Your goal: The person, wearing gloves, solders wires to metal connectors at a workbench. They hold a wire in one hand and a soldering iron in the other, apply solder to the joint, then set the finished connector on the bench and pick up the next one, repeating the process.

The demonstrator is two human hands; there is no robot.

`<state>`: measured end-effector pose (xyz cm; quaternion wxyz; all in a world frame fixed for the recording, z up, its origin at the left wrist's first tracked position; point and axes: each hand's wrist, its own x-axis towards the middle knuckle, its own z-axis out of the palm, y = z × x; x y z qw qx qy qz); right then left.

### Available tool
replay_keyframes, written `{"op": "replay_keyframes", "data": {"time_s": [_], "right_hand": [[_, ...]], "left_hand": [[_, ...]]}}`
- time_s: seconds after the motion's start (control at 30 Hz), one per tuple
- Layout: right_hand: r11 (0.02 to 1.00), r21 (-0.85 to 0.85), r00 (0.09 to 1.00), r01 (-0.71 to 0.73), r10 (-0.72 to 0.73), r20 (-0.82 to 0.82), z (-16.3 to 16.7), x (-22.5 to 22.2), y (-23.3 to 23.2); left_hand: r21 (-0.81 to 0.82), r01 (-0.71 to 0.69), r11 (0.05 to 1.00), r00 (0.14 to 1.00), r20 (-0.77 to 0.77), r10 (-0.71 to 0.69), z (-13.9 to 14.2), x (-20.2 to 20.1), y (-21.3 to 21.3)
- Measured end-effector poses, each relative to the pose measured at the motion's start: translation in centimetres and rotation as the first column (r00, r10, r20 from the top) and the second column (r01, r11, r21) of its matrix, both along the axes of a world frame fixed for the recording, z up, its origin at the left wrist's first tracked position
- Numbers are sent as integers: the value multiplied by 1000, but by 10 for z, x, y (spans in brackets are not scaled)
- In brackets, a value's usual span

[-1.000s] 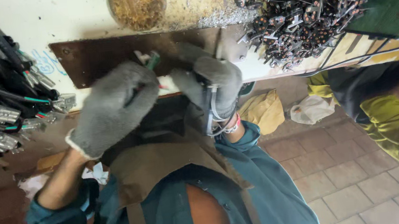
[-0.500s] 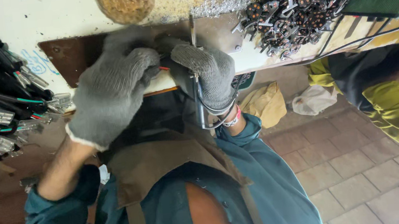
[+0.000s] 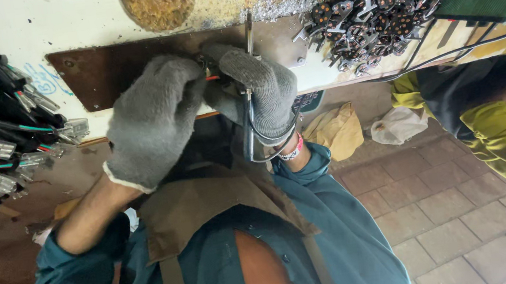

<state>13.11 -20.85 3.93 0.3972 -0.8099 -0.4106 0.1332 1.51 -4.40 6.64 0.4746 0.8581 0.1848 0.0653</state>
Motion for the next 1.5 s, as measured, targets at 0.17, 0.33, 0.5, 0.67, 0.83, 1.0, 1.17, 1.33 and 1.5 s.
{"op": "replay_keyframes", "data": {"time_s": [0.17,0.33,0.5,0.67,0.83,1.0,1.17,1.33,1.5], "right_hand": [[999,-33,999,11,-10,39,-4,1,-5],[998,-41,995,41,-44,-87,-8,-4,-6],[1000,3,999,27,-27,-39,-7,-3,-1],[1000,3,998,12,-12,-67,-1,2,-1],[959,190,881,210,-101,-463,7,3,-18],[964,140,853,227,-127,-507,7,-7,-32],[977,125,881,171,-95,-464,3,-9,-35],[982,116,901,146,-84,-425,-1,-7,-30],[993,90,928,78,-39,-370,4,0,-27]], "left_hand": [[-231,51,972,993,112,-25,-3,5,8],[190,118,975,993,-37,-113,-19,3,8],[189,103,976,994,-59,-94,-25,1,4],[210,101,972,995,0,-103,-29,1,3],[314,55,948,998,9,-61,-29,2,1],[301,49,952,997,39,-64,-24,7,2],[374,33,927,998,33,-49,-19,12,4],[262,67,963,996,46,-82,-19,13,10],[234,57,971,998,-33,-50,-23,17,5]]}}
